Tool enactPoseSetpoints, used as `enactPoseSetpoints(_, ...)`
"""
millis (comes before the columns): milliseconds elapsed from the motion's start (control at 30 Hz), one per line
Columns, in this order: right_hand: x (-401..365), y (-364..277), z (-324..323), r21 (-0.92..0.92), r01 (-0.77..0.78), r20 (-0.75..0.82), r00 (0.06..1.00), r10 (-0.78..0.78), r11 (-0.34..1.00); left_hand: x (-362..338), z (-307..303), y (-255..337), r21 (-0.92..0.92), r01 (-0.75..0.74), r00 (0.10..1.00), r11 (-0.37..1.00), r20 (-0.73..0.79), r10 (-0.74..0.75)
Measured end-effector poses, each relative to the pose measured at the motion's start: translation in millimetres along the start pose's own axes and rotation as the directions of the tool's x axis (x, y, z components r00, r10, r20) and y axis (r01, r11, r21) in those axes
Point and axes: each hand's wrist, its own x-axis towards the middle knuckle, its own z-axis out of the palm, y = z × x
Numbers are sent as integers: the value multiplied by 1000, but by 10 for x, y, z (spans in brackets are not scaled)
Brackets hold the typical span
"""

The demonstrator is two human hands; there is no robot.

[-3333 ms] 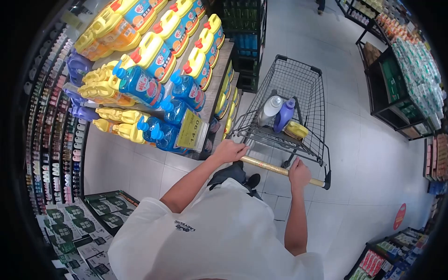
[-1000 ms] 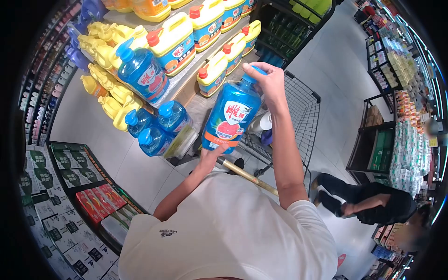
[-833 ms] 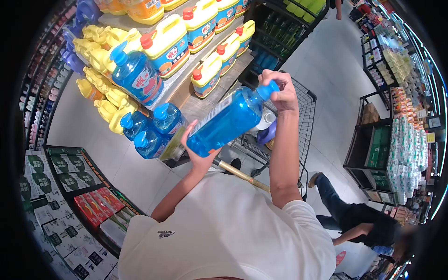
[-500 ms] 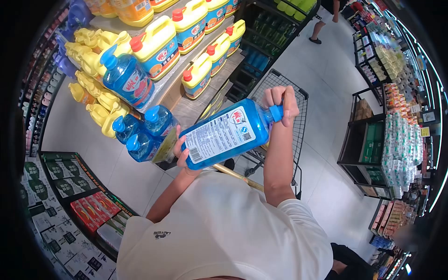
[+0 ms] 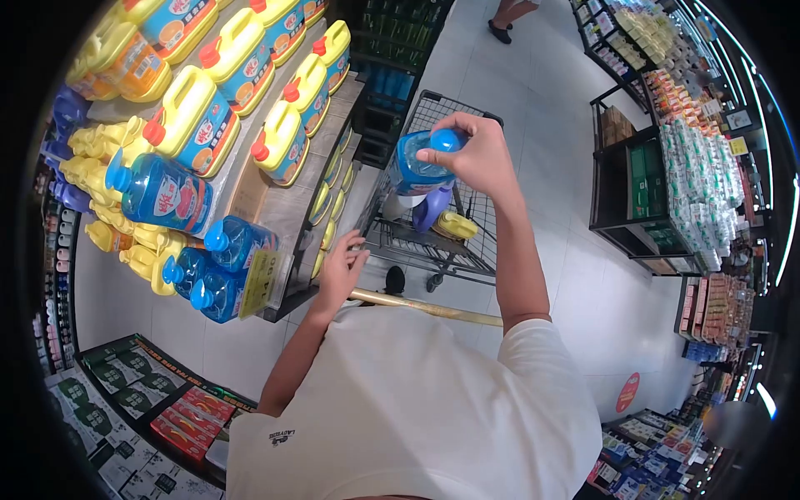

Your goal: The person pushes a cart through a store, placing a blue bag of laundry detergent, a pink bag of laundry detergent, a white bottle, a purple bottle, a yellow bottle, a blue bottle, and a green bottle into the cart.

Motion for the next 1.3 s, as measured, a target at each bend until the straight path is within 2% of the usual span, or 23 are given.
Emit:
enactPoseSetpoints(33, 36, 186, -37, -85, -40, -45, 998, 36, 996, -63, 25, -2, 145, -15, 999, 989, 50, 8)
enactPoseSetpoints(67, 71, 423, -78, -81, -41, -47, 998, 38, 996, -124, 43, -5, 287, -34, 995, 957, 100, 5)
enactPoseSetpoints(100, 112, 694, -122, -164, -66, -116, 992, 47, 984, -157, 72, -73, 425, -109, 991, 898, 115, 65)
enactPoseSetpoints(133, 165, 962, -164, -244, -97, -185, 981, 52, 965, -163, 97, -119, 431, -107, 991, 896, 117, 63)
enactPoseSetpoints(200, 265, 1472, -248, -266, -155, -232, 968, 93, 951, -193, 151, -206, 678, -142, 987, 722, 150, 53)
enactPoseSetpoints(233, 300, 1724, -283, -292, -210, -279, 952, 127, 933, -208, 153, -272, 637, -167, 986, 753, 117, 120)
enactPoseSetpoints(367, 438, 2742, -300, -314, -287, -291, 936, 196, 905, -215, 163, -169, 638, -134, 991, 759, 76, 111)
enactPoseSetpoints(467, 504, 3694, -123, -334, -345, -188, 936, 297, 877, -206, 187, -70, 667, -77, 997, 741, 32, 74)
enactPoseSetpoints(533, 505, 4237, 38, -258, -476, -141, 880, 454, 841, -183, 197, 4, 678, -66, 998, 732, 31, 61)
enactPoseSetpoints(600, 437, 4578, 183, -285, -485, -129, 874, 468, 827, -167, 220, 30, 691, -52, 999, 721, 27, 47)
enactPoseSetpoints(633, 407, 4771, 264, -322, -488, -124, 871, 475, 812, -158, 233, 34, 695, -85, 995, 714, 28, 92)
enactPoseSetpoints(667, 346, 4946, 341, -291, -513, -88, 855, 511, 808, -166, 231, 45, 702, -114, 991, 703, 26, 135)
enactPoseSetpoints(700, 330, 5141, 414, -258, -530, -51, 843, 536, 808, -162, 234, 49, 725, -104, 993, 681, 34, 116)
enactPoseSetpoints(767, 239, 5363, 574, -249, -567, -37, 815, 578, 785, -170, 241, 46, 743, -91, 994, 663, 32, 100)
enactPoseSetpoints(833, 141, 5632, 781, -252, -540, -88, 839, 536, 803, -169, 247, 57, 726, -74, 996, 683, 25, 81)
enactPoseSetpoints(900, 79, 5564, 862, -240, -642, -81, 760, 644, 728, -166, 261, 61, 727, -68, 997, 683, 23, 74)
enactPoseSetpoints(1000, 53, 5611, 957, -229, -616, -3, 775, 632, 754, -160, 277, 67, 728, -60, 998, 683, 36, 50)
enactPoseSetpoints(1067, -32, 5642, 983, -210, -598, -46, 796, 603, 773, -165, 307, 63, 737, -84, 996, 670, 40, 81)
enactPoseSetpoints(1133, -100, 5605, 962, -223, -564, 67, 805, 589, 795, -145, 325, 76, 738, -105, 993, 667, 43, 109)
enactPoseSetpoints(1167, -100, 5588, 968, -223, -572, 54, 801, 596, 789, -128, 334, 75, 732, -117, 992, 671, 55, 113)
enactPoseSetpoints(1233, -180, 5710, 980, -297, -463, 90, 857, 507, 835, -106, 376, 78, 742, -127, 991, 659, 66, 117)
enactPoseSetpoints(1300, -267, 5561, 865, -307, -467, 41, 864, 502, 829, -77, 422, 81, 725, -140, 988, 675, 61, 139)
